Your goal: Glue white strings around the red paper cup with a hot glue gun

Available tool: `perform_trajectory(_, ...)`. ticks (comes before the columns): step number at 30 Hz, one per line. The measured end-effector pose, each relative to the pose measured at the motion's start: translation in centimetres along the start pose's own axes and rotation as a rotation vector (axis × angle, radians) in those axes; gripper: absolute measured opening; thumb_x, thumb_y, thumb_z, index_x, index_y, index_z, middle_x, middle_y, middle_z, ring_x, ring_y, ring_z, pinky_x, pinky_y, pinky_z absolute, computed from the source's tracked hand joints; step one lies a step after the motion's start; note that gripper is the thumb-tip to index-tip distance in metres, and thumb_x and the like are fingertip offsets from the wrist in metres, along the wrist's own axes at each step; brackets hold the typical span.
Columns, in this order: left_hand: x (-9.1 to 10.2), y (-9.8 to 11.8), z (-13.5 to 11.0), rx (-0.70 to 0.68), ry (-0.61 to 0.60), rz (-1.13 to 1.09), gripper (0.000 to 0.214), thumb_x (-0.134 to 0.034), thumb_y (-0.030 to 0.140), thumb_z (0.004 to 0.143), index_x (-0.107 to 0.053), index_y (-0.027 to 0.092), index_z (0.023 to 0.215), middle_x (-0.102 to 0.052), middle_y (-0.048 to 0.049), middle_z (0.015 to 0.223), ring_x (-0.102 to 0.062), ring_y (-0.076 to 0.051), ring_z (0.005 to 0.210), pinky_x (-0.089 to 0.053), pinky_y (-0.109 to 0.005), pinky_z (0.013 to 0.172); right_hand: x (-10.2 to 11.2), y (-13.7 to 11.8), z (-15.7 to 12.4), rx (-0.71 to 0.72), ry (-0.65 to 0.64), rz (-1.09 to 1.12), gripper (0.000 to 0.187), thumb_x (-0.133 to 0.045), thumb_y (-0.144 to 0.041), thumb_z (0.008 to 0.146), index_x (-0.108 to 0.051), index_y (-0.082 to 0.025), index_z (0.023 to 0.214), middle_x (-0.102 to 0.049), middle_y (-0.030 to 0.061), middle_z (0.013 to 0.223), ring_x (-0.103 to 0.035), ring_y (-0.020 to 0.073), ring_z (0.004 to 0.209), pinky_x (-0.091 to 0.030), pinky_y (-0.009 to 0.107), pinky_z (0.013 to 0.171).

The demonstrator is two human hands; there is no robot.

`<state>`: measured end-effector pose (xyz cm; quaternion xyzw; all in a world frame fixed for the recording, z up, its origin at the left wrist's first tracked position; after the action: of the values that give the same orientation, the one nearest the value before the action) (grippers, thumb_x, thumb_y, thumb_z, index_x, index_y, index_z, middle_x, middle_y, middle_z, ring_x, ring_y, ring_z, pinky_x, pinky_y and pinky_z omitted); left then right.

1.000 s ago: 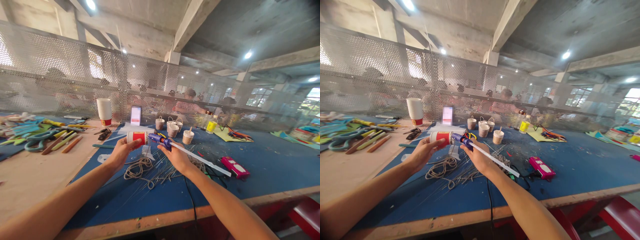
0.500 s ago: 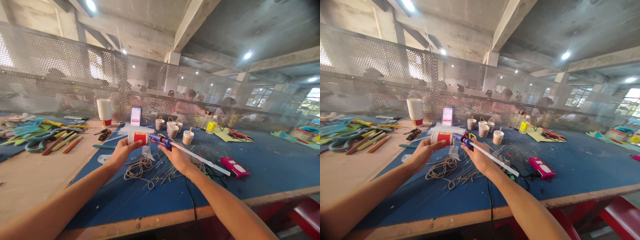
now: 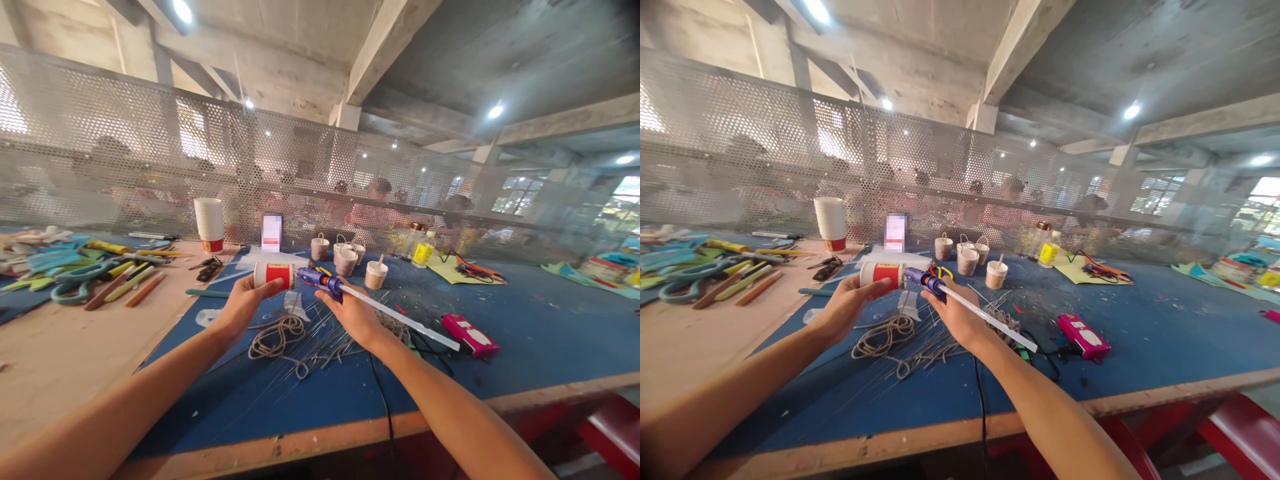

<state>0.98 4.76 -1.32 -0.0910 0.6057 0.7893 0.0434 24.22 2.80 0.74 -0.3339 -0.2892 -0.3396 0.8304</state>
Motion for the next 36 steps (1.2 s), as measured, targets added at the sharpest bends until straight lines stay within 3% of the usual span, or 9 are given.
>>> perform_trajectory(10,-0.1,0.2,0.0,0.007,0.037,-0.02,0.038,-0.093,0.038,0.056,-0.081,0.015,0.085,-0.082,-0.0098,0.082,-0.073,-0.027,0.081,-0.054,-0.037,0.08,-0.2,0.2,-0.1,0.024,0.006,-0.041,0.026,-0.064,-0.049,0.096,-0.069,-0.023,0.1,-0.078,0.0071,0.087,-0.075,0.0283,0.083,-0.052,0.03,0.066)
perform_trajectory(14,0.0,0.3,0.1,0.026,0.052,-0.063,0.037,-0.093,0.034,0.057,-0.082,0.015,0.086,-0.082,-0.0088,0.083,-0.073,-0.024,0.079,-0.054,-0.034,0.079,-0.3,0.3,-0.2,0.024,-0.008,0.044,0.029,-0.064,-0.05,0.096,-0.07,-0.023,0.101,-0.076,0.007,0.086,-0.074,0.0273,0.083,-0.053,0.031,0.069)
perform_trajectory(16,0.1,0.3,0.2,0.04,0.049,-0.1,0.036,-0.093,0.033,0.058,-0.082,0.015,0.087,-0.082,-0.0086,0.084,-0.073,-0.023,0.081,-0.055,-0.033,0.08,-0.3,0.2,-0.1,-0.02,-0.078,0.199,0.033,-0.062,-0.054,0.095,-0.069,-0.022,0.096,-0.071,0.0033,0.071,-0.07,0.0226,0.069,-0.052,0.03,0.065)
perform_trajectory(19,0.4,0.1,0.5,0.06,0.061,-0.156,0.037,-0.093,0.03,0.058,-0.081,0.015,0.089,-0.081,-0.0088,0.084,-0.073,-0.023,0.083,-0.056,-0.033,0.08,-0.3,-0.1,0.0,-0.134,-0.24,0.551,0.041,-0.057,-0.061,0.095,-0.064,-0.021,0.085,-0.05,-0.0059,0.048,-0.052,0.0138,0.045,-0.045,0.026,0.053)
perform_trajectory(23,0.8,-0.2,0.8,0.11,0.089,-0.213,0.033,-0.092,0.026,0.058,-0.079,0.013,0.086,-0.08,-0.0091,0.085,-0.073,-0.022,0.083,-0.058,-0.034,0.079,0.1,0.0,0.6,-0.304,-0.234,1.002,0.032,-0.065,-0.052,0.089,-0.051,-0.023,0.083,-0.046,-0.009,0.057,-0.039,0.0077,0.042,-0.035,0.022,0.045)
perform_trajectory(27,0.7,0.0,0.8,0.12,0.094,-0.245,0.031,-0.092,0.024,0.059,-0.078,0.013,0.084,-0.08,-0.0086,0.084,-0.072,-0.021,0.082,-0.059,-0.034,0.078,-0.5,1.3,1.1,-0.496,-0.2,1.268,0.027,-0.068,-0.039,0.082,-0.048,-0.021,0.077,-0.051,-0.0066,0.066,-0.042,0.0059,0.046,-0.035,0.02,0.045)
perform_trajectory(32,0.5,0.3,0.5,0.131,0.109,-0.26,0.032,-0.092,0.022,0.057,-0.077,0.011,0.084,-0.079,-0.0092,0.083,-0.072,-0.022,0.081,-0.06,-0.033,0.075,-1.8,4.3,1.2,-0.703,-0.074,1.132,0.032,-0.075,-0.047,0.076,-0.067,-0.017,0.083,-0.065,0.0,0.074,-0.058,0.0112,0.06,-0.046,0.022,0.054)
perform_trajectory(36,0.4,0.3,0.5,0.14,0.096,-0.274,0.034,-0.092,0.021,0.057,-0.078,0.01,0.086,-0.079,-0.009,0.084,-0.072,-0.021,0.081,-0.061,-0.031,0.073,-2.7,6.1,1.1,-0.668,-0.101,0.843,0.045,-0.071,-0.06,0.078,-0.076,-0.016,0.087,-0.072,0.0034,0.077,-0.062,0.0154,0.068,-0.044,0.024,0.058)
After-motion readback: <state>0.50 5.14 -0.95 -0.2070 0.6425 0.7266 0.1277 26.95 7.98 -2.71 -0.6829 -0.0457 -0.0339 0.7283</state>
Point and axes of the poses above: each hand's wrist, its own z-axis towards the middle knuckle, its own x-axis out of the back of the hand, y = z × x, the point moved 3 cm from there along z, towards the middle knuckle
